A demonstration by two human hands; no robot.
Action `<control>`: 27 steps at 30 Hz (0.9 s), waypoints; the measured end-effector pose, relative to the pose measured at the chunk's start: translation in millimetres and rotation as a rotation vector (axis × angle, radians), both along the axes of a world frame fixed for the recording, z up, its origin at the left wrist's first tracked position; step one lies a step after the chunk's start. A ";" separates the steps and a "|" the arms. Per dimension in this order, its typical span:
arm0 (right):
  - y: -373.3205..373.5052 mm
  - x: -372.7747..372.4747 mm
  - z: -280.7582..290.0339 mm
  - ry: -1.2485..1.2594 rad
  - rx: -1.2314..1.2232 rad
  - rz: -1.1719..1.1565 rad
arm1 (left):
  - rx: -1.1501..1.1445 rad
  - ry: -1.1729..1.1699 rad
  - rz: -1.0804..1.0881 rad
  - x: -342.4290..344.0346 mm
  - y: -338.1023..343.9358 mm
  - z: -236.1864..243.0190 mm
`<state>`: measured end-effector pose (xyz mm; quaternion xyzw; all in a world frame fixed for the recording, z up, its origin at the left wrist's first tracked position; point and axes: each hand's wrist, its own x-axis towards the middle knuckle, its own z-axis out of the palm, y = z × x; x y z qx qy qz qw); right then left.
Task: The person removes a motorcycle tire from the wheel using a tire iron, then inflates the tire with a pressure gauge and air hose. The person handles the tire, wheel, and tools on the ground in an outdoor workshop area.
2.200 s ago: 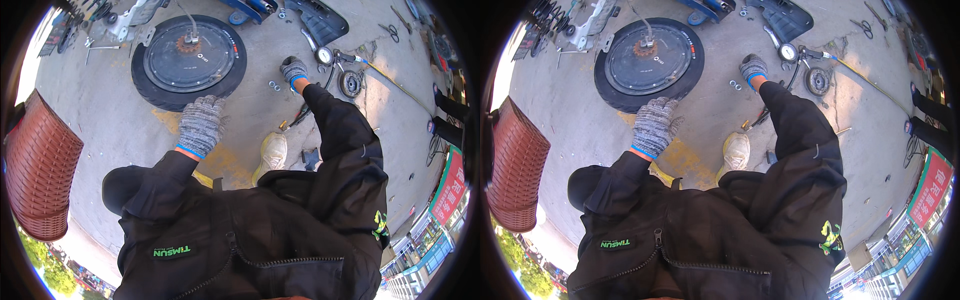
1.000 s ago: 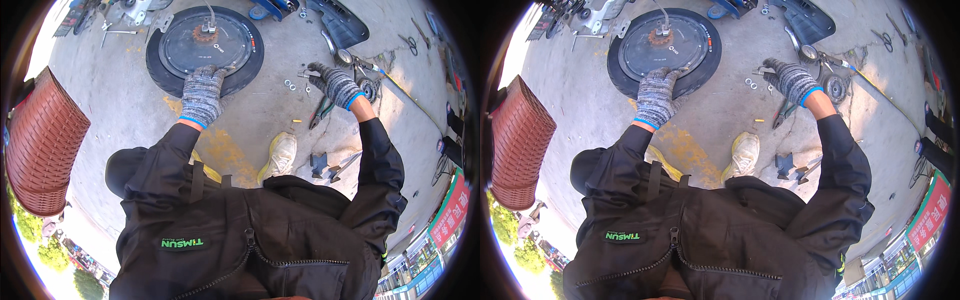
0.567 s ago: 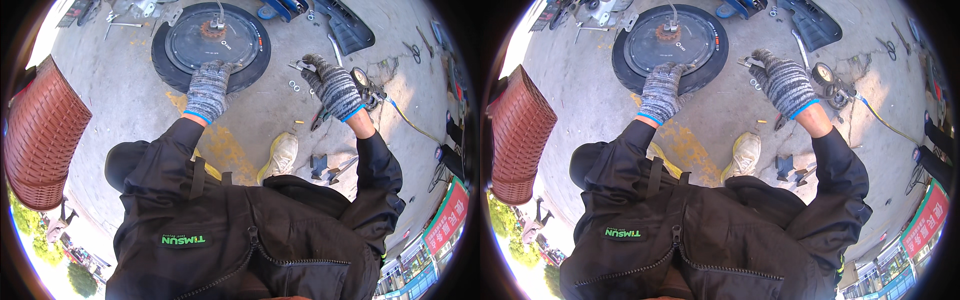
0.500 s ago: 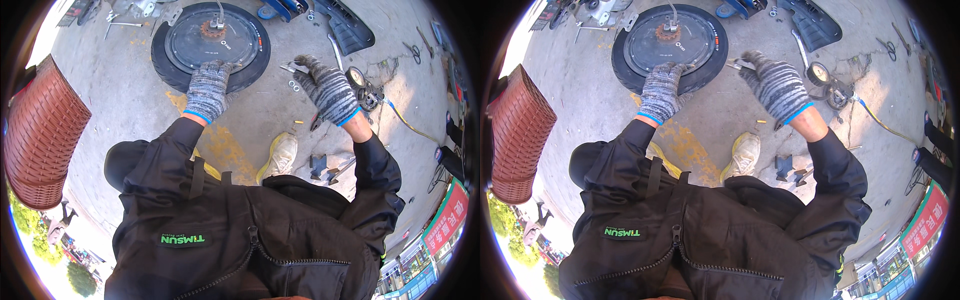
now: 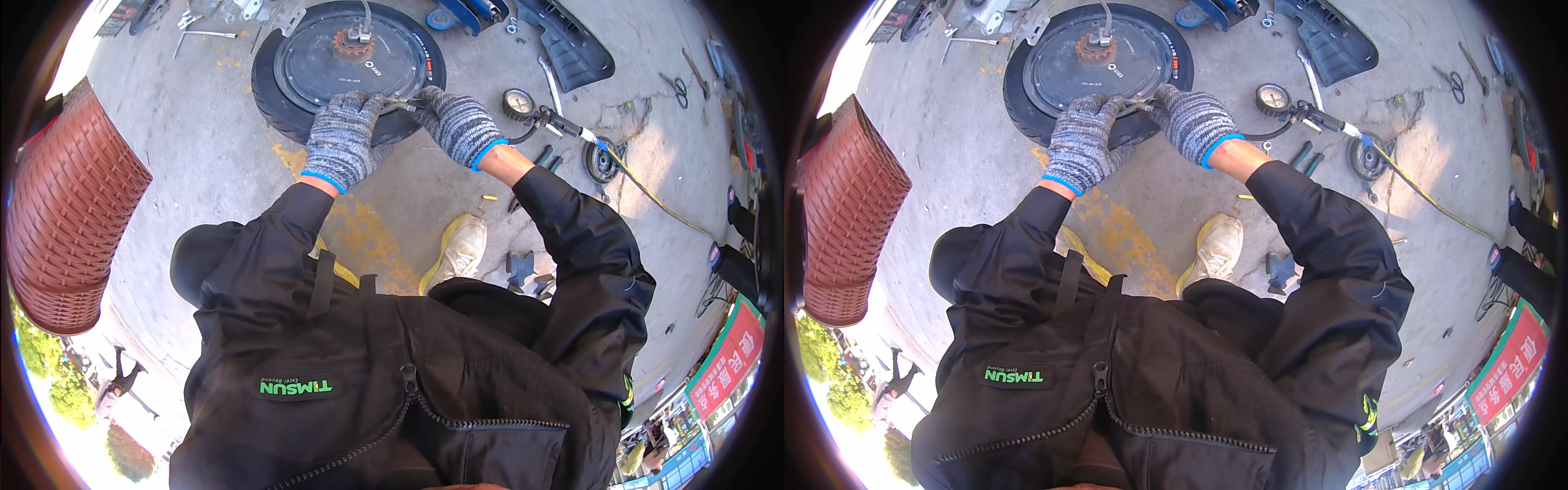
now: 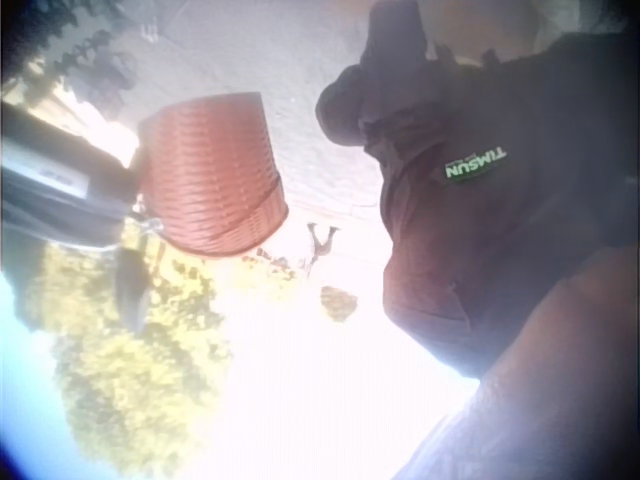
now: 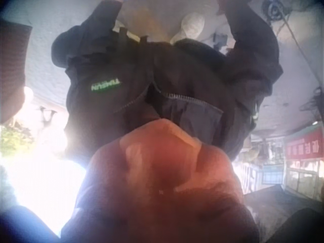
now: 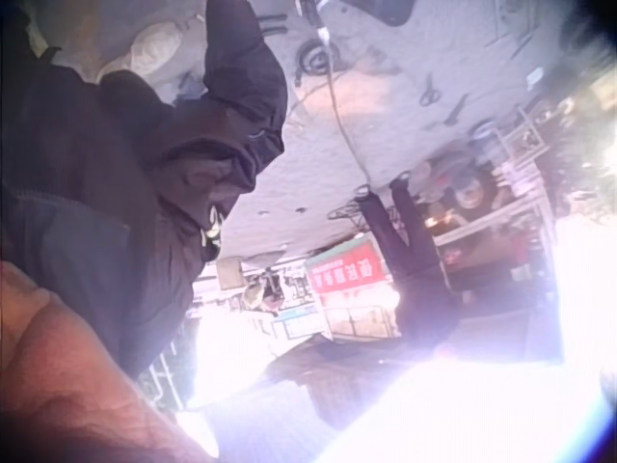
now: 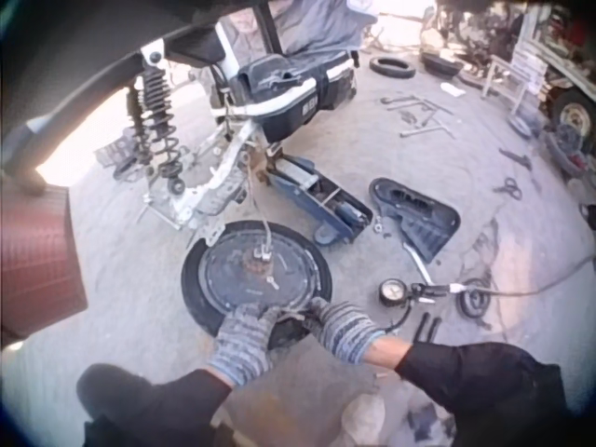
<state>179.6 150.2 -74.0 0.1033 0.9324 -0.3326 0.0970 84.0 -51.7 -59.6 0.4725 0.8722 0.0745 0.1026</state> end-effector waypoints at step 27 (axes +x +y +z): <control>-2.9 -4.2 -23.4 0.052 -0.159 -0.064 | -0.042 -0.024 -0.054 -11.9 6.2 -1.3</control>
